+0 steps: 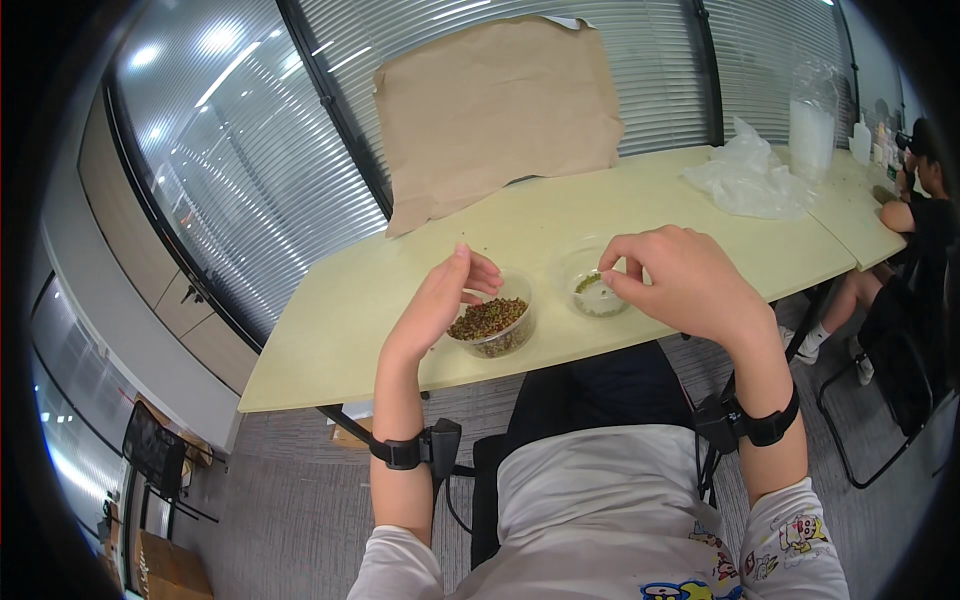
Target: The person is sorting small green grains or seeds from one plastic container into another using their hands.
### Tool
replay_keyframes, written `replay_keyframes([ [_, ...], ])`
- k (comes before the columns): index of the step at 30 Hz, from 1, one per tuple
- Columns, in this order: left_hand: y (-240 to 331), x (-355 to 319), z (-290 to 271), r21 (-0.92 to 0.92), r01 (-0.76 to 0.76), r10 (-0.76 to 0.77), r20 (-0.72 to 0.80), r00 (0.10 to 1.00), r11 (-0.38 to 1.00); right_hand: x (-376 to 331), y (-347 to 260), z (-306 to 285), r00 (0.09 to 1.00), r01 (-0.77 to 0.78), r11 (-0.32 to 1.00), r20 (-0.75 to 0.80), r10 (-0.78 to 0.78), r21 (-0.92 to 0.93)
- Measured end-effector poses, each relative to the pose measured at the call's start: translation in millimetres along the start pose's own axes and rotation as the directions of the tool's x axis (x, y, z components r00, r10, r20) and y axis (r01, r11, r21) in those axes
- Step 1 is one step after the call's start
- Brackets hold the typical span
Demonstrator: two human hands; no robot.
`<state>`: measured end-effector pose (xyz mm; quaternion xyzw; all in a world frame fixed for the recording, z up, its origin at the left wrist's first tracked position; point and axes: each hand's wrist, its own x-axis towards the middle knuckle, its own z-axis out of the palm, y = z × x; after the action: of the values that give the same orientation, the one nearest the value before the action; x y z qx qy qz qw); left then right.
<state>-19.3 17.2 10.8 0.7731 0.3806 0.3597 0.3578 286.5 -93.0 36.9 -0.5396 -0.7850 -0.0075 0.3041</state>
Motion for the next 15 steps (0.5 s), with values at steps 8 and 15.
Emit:
replay_keyframes([
  [8,7.5,-1.2,0.3,-0.087,0.035,-0.04,-0.055,0.998,0.996,-0.3,-1.3,3.6,1.0,0.026,1.0,-0.006,-0.026,0.004],
  [15,5.2,-0.4,2.0,-0.188,0.052,-0.055,-0.009,0.998,0.981,-0.5,-2.9,3.0,1.0,0.021,1.0,0.007,-0.022,0.01],
])
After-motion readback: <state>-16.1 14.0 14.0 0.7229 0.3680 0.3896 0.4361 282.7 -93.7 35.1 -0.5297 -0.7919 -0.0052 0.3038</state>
